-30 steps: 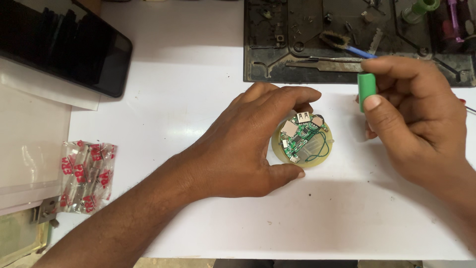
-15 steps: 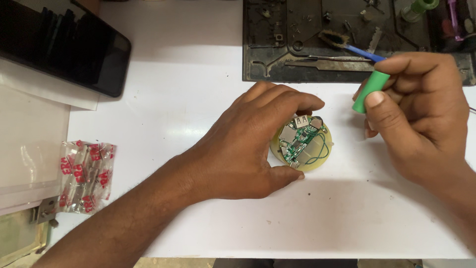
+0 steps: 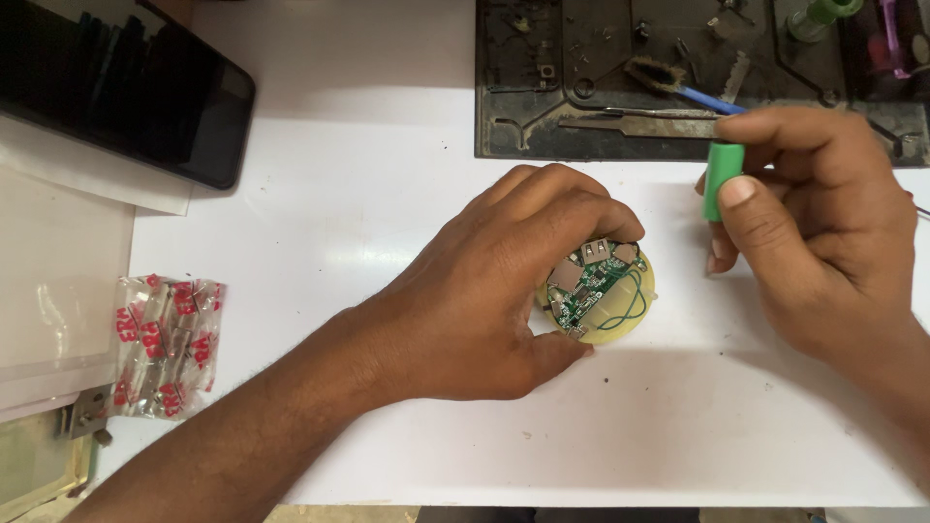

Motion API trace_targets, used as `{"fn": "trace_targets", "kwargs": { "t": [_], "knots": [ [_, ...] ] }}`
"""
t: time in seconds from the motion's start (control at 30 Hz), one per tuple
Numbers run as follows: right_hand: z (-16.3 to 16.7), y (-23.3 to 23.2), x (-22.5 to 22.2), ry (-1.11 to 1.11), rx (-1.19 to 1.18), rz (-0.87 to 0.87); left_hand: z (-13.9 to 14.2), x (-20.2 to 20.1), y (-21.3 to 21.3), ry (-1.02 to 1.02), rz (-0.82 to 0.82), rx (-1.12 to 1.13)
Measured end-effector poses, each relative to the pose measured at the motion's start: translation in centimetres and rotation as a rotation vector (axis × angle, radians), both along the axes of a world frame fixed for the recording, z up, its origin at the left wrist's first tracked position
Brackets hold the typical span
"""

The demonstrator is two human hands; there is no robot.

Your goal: The person cleans the exposed circuit board of a small yellow cylindrical speaker with a blue brush, then seats a green cylindrical battery onto the board and presses the speaker shell and white base back together, rotating the device to align the parts.

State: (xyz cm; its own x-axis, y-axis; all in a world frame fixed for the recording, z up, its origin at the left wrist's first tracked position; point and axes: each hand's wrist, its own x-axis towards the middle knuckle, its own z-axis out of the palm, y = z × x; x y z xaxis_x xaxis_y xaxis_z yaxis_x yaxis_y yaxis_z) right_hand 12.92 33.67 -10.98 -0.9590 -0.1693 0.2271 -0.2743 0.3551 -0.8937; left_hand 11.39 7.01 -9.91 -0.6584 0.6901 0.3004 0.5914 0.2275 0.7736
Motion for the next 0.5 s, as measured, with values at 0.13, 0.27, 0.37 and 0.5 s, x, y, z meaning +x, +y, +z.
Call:
{"fn": "trace_targets", "kwargs": {
  "t": [0.13,0.27,0.37,0.5],
  "knots": [
    [0.35,-0.33,0.08,0.012,0.048,0.013,0.02,-0.08,-0.09,-0.066,-0.002,0.010],
    [0.45,-0.54,-0.24,0.087,0.069,0.030,0.11,-0.09,-0.34,-0.144,-0.009,0.013],
    [0.32,-0.42,-0.35,0.106,0.108,0.038,0.05,-0.17,-0.33,-0.137,-0.014,0.012],
    [-0.03,-0.11,-0.23,0.108,0.161,0.024,-0.09,-0.30,-0.56,-0.164,-0.010,0.025]
  ]
}}
